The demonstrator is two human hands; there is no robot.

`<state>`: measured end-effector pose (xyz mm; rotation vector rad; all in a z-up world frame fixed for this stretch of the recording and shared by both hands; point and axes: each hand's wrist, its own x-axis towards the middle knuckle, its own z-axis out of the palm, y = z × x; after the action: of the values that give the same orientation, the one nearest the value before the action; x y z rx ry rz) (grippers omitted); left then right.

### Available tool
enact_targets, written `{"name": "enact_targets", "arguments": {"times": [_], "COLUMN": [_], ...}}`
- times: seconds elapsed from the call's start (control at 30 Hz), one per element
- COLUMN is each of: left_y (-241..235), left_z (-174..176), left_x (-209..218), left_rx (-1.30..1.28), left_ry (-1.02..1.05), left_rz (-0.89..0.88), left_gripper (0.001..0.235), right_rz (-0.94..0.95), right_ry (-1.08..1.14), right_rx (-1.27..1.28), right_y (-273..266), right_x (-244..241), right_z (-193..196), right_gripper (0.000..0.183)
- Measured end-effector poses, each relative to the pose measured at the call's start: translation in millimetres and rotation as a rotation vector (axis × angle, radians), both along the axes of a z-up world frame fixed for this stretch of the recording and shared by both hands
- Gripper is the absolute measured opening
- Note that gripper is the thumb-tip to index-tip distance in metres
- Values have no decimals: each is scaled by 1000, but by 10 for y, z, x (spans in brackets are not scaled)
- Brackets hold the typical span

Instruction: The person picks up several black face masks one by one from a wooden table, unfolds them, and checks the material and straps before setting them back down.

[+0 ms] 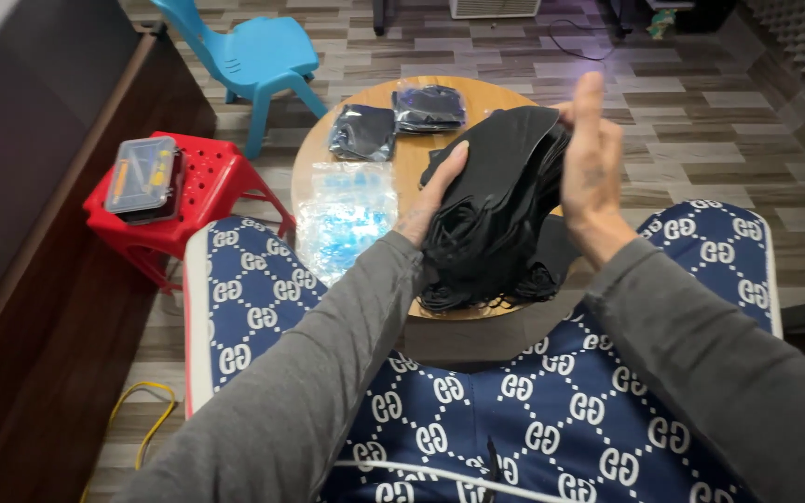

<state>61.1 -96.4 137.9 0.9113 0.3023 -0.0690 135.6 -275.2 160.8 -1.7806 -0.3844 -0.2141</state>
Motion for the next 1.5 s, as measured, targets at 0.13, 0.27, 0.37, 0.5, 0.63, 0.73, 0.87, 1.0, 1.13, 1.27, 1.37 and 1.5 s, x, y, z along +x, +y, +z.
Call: {"name": "enact_targets", "arguments": {"times": [0.13, 0.27, 0.37, 0.5, 0.63, 0.73, 0.87, 1.0, 1.13, 1.27, 1.37, 1.5], "left_y": [33, 138, 189, 229, 193, 192, 254, 311, 447, 458, 486, 554], "left_z": [12, 45, 39, -6, -130, -331, -488, -571, -805, -889, -1170, -1622], "left_x": [-37, -114, -147, -231, -258, -245, -225, -113, 103, 278, 463, 707], "left_rx": [72, 173, 237, 330, 387, 387, 374, 365, 422, 531, 601, 690], "left_ry": [39, 92, 132, 200, 248, 328, 369, 428, 430, 455, 455, 452], "left_rz": [-31, -47, -65, -94, -120, -173, -175, -192, -144, -146, -167, -187], "left_gripper": [91, 106, 115, 130, 140, 129, 137, 146, 142, 128, 129, 134], "right_rz": [49, 66, 72, 101, 287, 335, 158, 178, 191, 227, 209, 202], "right_ry": [-126, -155, 77, 633, 1034, 1197, 1226, 1204, 1146, 1154, 1141, 1109], "right_rx": [-16, 68, 145, 229, 260, 266, 188, 148, 172, 119, 93, -45], "right_y": [74, 133, 113, 118, 77, 33, -58, -4, 55, 62, 70, 42], "right_x": [35, 106, 36, -438, -703, -604, -295, -59, 106, 166, 199, 279], "right_z": [-59, -130, -77, 106, 20, -390, -938, -961, -950, -911, -993, -1093], "right_gripper": [68, 45, 64, 115, 142, 144, 104, 114, 118, 131, 132, 118]}}
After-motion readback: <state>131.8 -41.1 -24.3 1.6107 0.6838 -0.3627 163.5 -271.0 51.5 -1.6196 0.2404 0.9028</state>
